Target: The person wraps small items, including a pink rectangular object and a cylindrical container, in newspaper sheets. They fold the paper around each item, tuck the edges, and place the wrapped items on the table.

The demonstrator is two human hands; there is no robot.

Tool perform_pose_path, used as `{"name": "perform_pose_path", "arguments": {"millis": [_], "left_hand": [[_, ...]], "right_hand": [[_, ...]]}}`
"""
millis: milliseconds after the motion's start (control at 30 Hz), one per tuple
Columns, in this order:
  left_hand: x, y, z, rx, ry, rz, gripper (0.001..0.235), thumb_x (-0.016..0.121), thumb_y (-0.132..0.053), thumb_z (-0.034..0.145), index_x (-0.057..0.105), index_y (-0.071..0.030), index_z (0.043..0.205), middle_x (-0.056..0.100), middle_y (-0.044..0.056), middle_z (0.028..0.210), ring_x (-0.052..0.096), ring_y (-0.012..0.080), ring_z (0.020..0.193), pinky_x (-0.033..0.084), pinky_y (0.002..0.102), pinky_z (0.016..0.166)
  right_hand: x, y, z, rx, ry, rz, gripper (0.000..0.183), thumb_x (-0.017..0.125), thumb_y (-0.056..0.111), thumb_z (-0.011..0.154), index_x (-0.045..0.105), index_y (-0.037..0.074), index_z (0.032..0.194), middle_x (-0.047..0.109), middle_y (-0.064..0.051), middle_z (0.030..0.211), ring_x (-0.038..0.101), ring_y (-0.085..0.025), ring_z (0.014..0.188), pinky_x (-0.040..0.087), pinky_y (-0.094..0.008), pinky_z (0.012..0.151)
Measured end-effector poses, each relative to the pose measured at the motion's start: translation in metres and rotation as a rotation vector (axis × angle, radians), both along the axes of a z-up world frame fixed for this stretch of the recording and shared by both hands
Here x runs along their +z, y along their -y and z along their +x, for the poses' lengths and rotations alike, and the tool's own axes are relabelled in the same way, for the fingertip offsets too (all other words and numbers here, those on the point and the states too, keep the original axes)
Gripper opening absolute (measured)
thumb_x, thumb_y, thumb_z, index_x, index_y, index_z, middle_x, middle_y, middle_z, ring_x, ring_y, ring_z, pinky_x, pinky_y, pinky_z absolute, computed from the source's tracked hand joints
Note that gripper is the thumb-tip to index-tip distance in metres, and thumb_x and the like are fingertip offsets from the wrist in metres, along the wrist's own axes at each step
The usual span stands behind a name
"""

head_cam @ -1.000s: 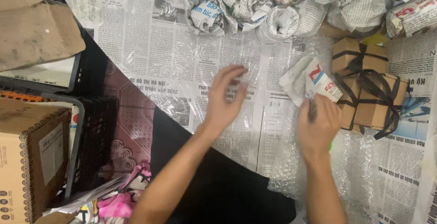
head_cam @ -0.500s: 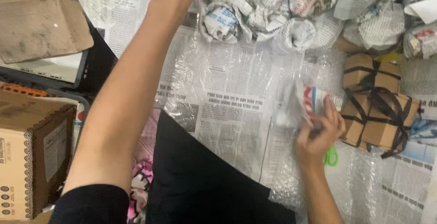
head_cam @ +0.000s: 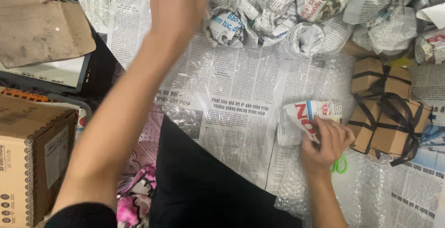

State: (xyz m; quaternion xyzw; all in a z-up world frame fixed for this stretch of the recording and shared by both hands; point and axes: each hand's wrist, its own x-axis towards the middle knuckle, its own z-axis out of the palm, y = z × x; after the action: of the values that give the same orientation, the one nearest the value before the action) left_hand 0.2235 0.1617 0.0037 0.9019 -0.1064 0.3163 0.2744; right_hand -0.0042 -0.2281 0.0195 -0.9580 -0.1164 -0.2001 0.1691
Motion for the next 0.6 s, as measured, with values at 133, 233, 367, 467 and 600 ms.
{"name": "perform_pose_path", "arguments": {"millis": [133,233,367,467,600], "left_hand": [[0.032,0.042,-0.111,-0.323,-0.098,-0.191,0.029,0.072,0.005,0.092,0.067,-0.006,0.119,0.071,0.01,0.113,0.069,0.0279,0.093,0.059,0.039,0.075],[0.04,0.076,-0.166,-0.459,-0.222,-0.164,0.035,0.068,0.008,0.085,0.072,-0.007,0.117,0.072,0.007,0.118,0.07,0.0241,0.101,0.06,0.039,0.089],[0.027,0.098,-0.2,-0.544,-0.254,-0.047,0.042,0.07,0.005,0.075,0.073,-0.001,0.117,0.072,0.01,0.115,0.063,0.0247,0.102,0.054,0.039,0.086],[0.023,0.109,-0.209,-0.575,-0.266,-0.044,0.041,0.071,0.001,0.079,0.072,-0.001,0.12,0.069,0.009,0.117,0.059,0.0242,0.106,0.05,0.039,0.091],[0.025,0.115,-0.223,-0.597,-0.298,-0.076,0.045,0.069,0.001,0.077,0.071,0.0,0.122,0.067,0.009,0.12,0.058,0.0273,0.11,0.049,0.04,0.096]], "right_hand": [[-0.001,-0.001,-0.001,-0.04,0.007,0.011,0.037,0.072,-0.01,0.091,0.077,0.001,0.126,0.064,-0.009,0.108,0.056,-0.024,0.108,0.035,-0.04,0.107],[0.002,-0.001,-0.003,-0.016,-0.026,0.009,0.041,0.066,-0.009,0.08,0.077,0.001,0.118,0.063,-0.01,0.105,0.056,-0.027,0.106,0.035,-0.043,0.106],[0.004,-0.005,-0.001,-0.054,0.037,0.081,0.023,0.069,-0.006,0.102,0.074,0.001,0.124,0.068,-0.011,0.118,0.059,-0.026,0.115,0.035,-0.037,0.109],[0.009,-0.007,0.003,-0.058,0.026,0.129,0.02,0.066,-0.006,0.106,0.071,0.0,0.124,0.073,-0.011,0.129,0.067,-0.024,0.12,0.035,-0.036,0.112],[0.013,-0.008,-0.001,-0.078,0.018,0.138,0.02,0.067,-0.006,0.102,0.072,0.001,0.12,0.074,-0.011,0.124,0.066,-0.025,0.119,0.035,-0.039,0.114]]}}
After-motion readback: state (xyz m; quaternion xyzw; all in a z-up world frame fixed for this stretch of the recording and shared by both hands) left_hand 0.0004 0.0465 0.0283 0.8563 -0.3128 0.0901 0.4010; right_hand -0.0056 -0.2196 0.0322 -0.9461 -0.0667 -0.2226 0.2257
